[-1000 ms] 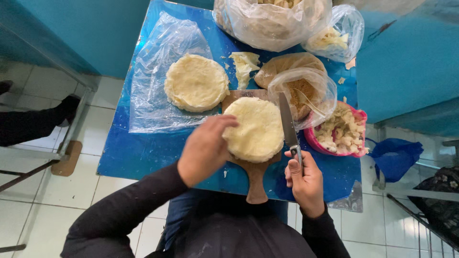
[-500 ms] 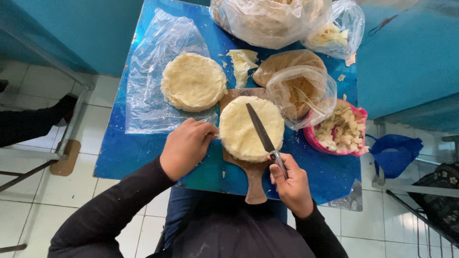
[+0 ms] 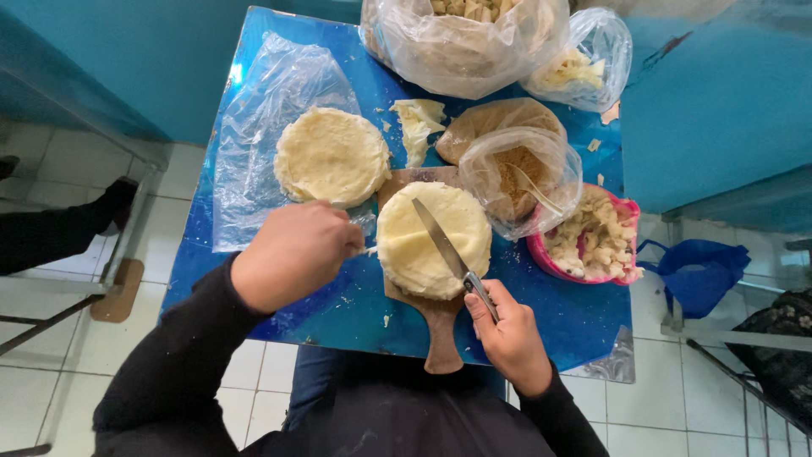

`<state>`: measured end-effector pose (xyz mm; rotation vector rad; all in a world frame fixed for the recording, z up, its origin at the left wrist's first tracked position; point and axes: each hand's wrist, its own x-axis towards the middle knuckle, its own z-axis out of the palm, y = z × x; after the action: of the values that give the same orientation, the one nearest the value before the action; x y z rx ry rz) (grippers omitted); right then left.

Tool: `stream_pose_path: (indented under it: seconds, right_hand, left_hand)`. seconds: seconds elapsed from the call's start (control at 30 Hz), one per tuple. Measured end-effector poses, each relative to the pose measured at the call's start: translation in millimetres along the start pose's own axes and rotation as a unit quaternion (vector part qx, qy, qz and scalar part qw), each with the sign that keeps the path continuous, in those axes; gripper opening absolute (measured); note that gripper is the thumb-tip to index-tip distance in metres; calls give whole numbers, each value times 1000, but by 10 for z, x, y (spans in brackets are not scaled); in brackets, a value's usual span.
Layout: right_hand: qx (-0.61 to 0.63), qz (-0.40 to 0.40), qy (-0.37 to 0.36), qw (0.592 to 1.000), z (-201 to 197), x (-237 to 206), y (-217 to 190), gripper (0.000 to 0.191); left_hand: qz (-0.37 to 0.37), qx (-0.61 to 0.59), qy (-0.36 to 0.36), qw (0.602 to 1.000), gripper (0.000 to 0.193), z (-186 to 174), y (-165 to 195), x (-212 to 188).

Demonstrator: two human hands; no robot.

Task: The person stretches and tears pieces of soft dough by hand, presses a dough piece into a round wooden mold to form a flat disc, and sets formed discs on the blue work board. They then use a knife to cut a formed dough disc into wedge portions and press another disc flat with their palm.

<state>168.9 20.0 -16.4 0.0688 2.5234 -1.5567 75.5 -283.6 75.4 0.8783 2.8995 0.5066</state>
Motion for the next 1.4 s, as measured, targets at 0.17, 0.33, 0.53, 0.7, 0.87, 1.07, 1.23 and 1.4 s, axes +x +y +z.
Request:
stream_pose_path:
  seconds: [0.17, 0.33, 0.53, 0.7, 0.87, 1.07, 1.23, 1.4]
  right_hand:
    - [20, -64, 57, 996, -34, 62, -5, 16]
    - [-56, -146, 32, 987, -23, 132, -179, 32]
    - [-143, -166, 32, 975, -2, 206, -433, 36]
    - [-144, -124, 67, 980, 88, 196, -460, 31]
    - [-104, -162, 74, 979, 19, 203, -413, 23]
    - [-146, -185, 56, 970, -130, 178, -404, 25]
    - [-134, -165, 48, 976, -111, 176, -359, 24]
    - [-93, -144, 51, 984, -60, 162, -272, 22]
  left_hand:
    - [4, -21, 31, 999, 8, 196, -8, -46]
    - [-9, -47, 59, 997, 11, 325, -19, -9]
    - [-3, -102, 98, 990, 12, 383, -41, 6]
    - [7, -149, 123, 981, 12, 418, -95, 24]
    - [14, -180, 127, 975, 12, 413, -129, 34]
    - [1, -188, 98, 977, 10, 413, -141, 14]
    - [-14, -195, 109, 975, 10, 438, -146, 25]
    - [-88, -120, 169, 974, 10, 348, -229, 87]
